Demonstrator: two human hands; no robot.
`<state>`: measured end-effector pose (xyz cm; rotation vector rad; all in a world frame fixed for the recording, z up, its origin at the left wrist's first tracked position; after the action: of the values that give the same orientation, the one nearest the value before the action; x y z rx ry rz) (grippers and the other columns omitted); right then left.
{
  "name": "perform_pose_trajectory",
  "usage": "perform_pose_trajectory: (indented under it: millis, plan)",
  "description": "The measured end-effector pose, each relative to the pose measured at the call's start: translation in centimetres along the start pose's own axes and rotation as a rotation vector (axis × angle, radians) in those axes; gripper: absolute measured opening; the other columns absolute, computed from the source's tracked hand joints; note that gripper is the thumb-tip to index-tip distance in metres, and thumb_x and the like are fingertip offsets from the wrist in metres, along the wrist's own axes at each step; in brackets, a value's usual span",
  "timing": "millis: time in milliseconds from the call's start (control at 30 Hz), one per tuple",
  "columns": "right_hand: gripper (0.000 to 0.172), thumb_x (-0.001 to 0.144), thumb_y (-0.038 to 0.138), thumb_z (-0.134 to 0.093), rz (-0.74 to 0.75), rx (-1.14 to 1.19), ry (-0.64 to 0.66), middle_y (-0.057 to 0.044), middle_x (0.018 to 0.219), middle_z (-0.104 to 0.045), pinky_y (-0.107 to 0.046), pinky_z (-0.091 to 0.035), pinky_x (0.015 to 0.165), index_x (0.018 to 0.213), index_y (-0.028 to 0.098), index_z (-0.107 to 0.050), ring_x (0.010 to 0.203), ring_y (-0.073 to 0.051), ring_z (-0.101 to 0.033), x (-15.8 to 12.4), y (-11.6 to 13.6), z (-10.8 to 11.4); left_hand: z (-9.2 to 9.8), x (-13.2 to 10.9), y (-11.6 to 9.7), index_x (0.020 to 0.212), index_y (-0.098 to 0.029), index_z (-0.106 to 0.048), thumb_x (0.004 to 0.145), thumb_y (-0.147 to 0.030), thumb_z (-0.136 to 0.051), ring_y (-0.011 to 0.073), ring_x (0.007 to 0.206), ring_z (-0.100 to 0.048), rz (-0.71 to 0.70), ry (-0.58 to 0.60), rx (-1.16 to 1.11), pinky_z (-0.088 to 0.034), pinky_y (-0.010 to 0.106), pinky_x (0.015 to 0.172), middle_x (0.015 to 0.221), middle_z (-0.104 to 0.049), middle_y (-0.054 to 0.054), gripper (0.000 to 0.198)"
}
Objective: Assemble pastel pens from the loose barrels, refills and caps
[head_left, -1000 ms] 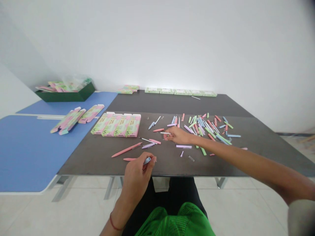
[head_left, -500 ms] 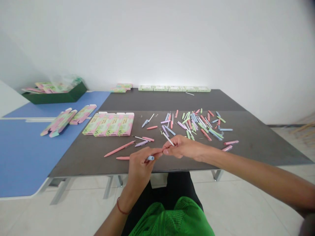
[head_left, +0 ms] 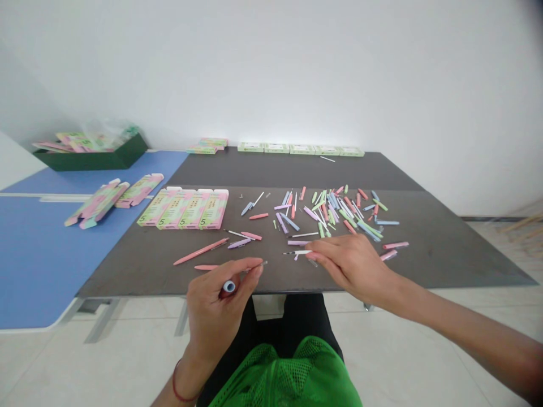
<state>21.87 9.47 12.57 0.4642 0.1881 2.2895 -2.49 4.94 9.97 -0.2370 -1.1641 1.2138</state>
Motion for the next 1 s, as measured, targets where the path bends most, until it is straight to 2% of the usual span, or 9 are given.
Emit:
perform_pose_trajectory:
  millis: [233,500,767,1000]
  plan:
    - [0.044,0.112,0.038,-0.036,0.021,0.024,-0.016,-0.006,0.074,-0.070,-0.028,-0.034,0.062,0.099,0.017,-0.073,0.065,-0.017,-0.061,-0.2,0.7,-0.1,-0.4,0.0,-0.6,0.095,-0.025,-0.083,0.091,-0.027,-0.077,0.0066,0.047,-0.041,0.008,0.024,-0.020,-0.041,0.020,0.052,0.059,-0.062,-0.008,0.007]
    - [0.046,0.113,0.039,-0.034,0.030,0.039,0.008,-0.007,0.073,-0.070,-0.027,-0.035,0.064,0.099,0.017,-0.072,0.066,-0.018,-0.062,0.0,1.1,-0.5,-0.7,0.1,-0.6,0.095,-0.025,-0.082,0.091,-0.024,-0.076,0.0062,0.048,-0.047,0.030,0.063,-0.054,-0.042,0.019,0.054,0.067,-0.071,-0.007,0.008]
    - [0.044,0.112,0.039,-0.036,0.034,0.053,0.017,-0.007,0.073,-0.070,-0.027,-0.035,0.063,0.099,0.018,-0.072,0.066,-0.018,-0.062,0.1,1.0,-0.8,-0.9,0.3,-0.4,0.093,-0.024,-0.083,0.091,-0.028,-0.075,0.0068,0.044,-0.042,0.027,0.078,-0.058,-0.039,0.021,0.050,0.056,-0.062,-0.007,0.010]
    - [0.043,0.112,0.040,-0.038,0.031,0.088,0.011,-0.007,0.075,-0.070,-0.028,-0.035,0.064,0.102,0.018,-0.072,0.066,-0.018,-0.062,0.1,0.9,-0.9,-1.2,0.4,-0.4,0.091,-0.024,-0.083,0.090,-0.030,-0.074,0.0077,0.046,-0.044,0.086,0.114,-0.068,-0.041,0.021,0.051,0.053,-0.059,-0.007,0.012]
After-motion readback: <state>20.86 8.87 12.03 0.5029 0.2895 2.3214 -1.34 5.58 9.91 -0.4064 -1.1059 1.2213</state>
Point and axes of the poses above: each hand's wrist, its own x-axis towards the middle knuckle, its own z-axis out of the back of the hand, y = z × x, the point moved 4 cm from there along x, towards the middle knuckle
